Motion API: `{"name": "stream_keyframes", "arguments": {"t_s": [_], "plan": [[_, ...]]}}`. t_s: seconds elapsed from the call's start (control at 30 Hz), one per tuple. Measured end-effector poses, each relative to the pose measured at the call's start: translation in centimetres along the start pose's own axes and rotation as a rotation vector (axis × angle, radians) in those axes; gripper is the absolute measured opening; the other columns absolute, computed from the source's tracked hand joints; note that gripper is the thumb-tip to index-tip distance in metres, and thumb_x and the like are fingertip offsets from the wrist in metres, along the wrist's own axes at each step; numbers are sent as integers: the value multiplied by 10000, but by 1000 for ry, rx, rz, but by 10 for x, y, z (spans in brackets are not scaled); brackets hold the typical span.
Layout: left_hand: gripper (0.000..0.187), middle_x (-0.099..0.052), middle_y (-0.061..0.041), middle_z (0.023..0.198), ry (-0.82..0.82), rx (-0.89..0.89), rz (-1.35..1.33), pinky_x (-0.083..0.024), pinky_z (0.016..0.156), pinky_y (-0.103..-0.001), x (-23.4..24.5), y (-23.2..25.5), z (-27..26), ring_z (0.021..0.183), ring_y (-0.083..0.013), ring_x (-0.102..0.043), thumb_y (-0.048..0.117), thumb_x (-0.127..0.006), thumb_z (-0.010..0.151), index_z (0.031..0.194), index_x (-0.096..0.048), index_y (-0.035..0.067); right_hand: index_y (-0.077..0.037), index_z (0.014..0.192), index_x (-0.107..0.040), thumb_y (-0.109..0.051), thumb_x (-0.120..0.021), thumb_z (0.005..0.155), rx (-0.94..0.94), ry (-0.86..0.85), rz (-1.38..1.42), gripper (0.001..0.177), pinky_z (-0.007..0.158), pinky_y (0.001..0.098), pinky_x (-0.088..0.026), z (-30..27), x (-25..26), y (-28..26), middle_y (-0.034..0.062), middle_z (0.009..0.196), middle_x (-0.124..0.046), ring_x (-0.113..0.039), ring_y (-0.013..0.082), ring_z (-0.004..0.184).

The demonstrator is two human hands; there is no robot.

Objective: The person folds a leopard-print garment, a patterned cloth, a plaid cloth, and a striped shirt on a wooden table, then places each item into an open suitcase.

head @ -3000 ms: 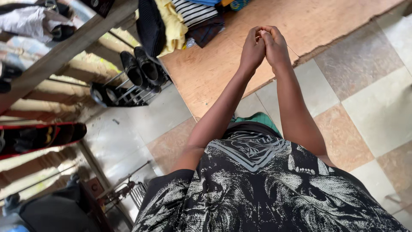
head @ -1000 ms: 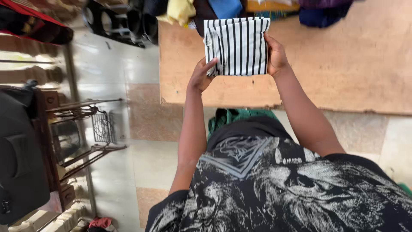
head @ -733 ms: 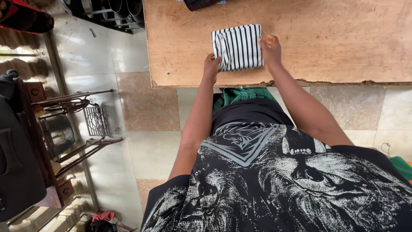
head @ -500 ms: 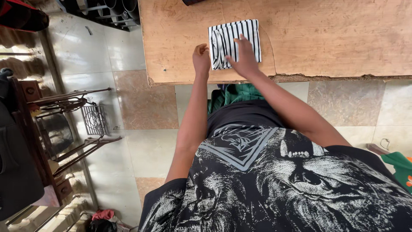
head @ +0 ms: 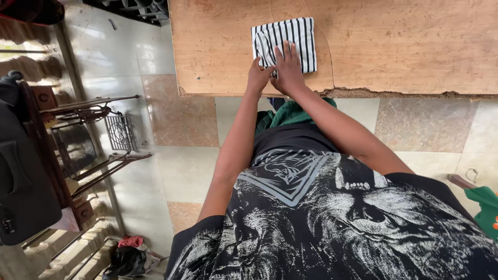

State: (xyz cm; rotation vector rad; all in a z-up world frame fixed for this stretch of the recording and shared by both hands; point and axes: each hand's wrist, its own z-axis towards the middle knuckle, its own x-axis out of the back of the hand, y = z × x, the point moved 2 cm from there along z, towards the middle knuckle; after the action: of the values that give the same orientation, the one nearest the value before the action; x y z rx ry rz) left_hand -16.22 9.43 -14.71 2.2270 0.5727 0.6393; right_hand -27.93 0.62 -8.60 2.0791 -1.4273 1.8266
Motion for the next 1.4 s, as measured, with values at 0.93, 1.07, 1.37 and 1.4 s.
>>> {"name": "stream_keyframes", "arguments": {"t_s": [0.93,1.07,1.37,1.4], "plan": [[405,-592,-136,1428,-80,-457,315,-450,1107,-460,-33,102,-12,1369,-338,-509,295,-723,945,1295,-685,93,-46,1283,-651,-20,-754,896,-388,552,962,401,955,271,-558,-39,94,219,46,1172,-749,-708,156,1082],[704,-260,-125,1645,-5,-445,688,-331,1157,-580,-41,81,-23,1511,-401,-218,291,-798,842,1460,-504,124,23,1418,-525,-18,-705,992,-541,726,603,464,1095,385,-499,-72,104,273,197,1404,-597,-619,279,1273],[822,-131,-123,1668,-108,-692,1124,-306,1154,-685,-97,113,-63,1526,-467,-121,241,-843,733,1477,-495,275,-231,1704,-212,-323,-679,1051,-298,189,55,809,1199,742,-167,-29,48,146,214,1743,-17,-25,537,1571],[816,-129,-126,1663,-111,-639,1113,-302,1145,-702,-94,113,-62,1522,-478,-118,273,-859,723,1457,-504,260,-270,1688,-202,-371,-675,1028,-382,72,44,818,1146,795,-147,-28,46,139,209,1726,22,27,556,1551]]}}
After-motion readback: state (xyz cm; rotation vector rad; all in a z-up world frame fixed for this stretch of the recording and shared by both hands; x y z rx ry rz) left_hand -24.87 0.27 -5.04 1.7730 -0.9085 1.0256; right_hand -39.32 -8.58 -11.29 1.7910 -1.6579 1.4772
